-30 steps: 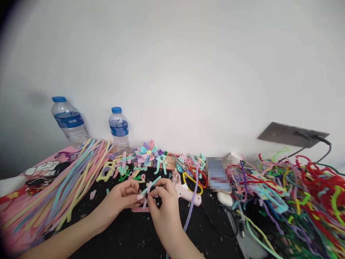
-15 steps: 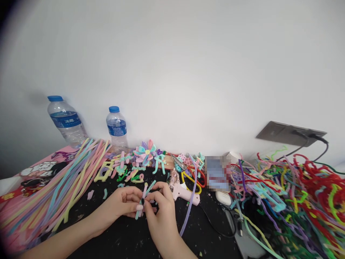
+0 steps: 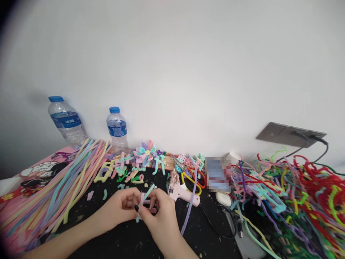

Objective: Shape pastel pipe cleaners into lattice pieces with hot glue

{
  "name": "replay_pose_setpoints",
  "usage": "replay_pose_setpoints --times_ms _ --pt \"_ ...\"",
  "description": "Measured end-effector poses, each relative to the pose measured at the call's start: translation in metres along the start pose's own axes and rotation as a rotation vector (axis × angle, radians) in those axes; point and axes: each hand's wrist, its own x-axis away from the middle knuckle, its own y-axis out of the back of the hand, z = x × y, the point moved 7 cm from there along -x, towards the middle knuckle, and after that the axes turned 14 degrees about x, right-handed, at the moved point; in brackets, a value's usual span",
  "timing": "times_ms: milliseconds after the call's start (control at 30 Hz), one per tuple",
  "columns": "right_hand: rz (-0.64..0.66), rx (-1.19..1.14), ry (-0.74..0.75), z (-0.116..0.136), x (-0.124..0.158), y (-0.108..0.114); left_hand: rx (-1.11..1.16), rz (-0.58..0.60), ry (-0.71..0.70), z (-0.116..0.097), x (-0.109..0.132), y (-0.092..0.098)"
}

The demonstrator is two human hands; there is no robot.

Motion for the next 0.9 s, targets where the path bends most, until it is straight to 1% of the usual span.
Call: replay_pose_setpoints --times_ms 67,133,267,367,467,633,767,900 --pt "0.045 -0.050 -0.027 -0.004 0.001 -0.005 -0.101 0.021 -0.026 0.000 0.001 -0.004" --pt "0.051 -0.134 -0.039 -0.006 0.001 -0.007 -0.139 0.044 -0.034 0.001 0.002 -0.006" --pt "0.045 -0.359 -0.086 -0.008 -0.001 -0.004 -0.004 0.104 0.017 0.003 -0.001 -0.005" --pt "0.055 -0.455 -0.115 -0.009 -0.004 -0.004 0.024 0.158 0.075 0.003 -0.001 -0.006" --pt "0.080 -0.486 -0.116 -0.007 -0.003 -0.006 0.046 0.175 0.137 0.003 0.002 -0.008" --pt "0.102 -0.493 -0.115 -0.003 -0.002 -0.007 0.117 0.173 0.263 0.013 0.006 -0.010" --pt "0.123 -0.541 -0.117 -0.003 -0.001 -0.011 0.135 0.189 0.302 0.018 0.009 -0.011" --pt "0.116 -0.568 -0.112 -0.006 0.000 -0.013 0.142 0.214 0.309 0.018 0.010 -0.012"
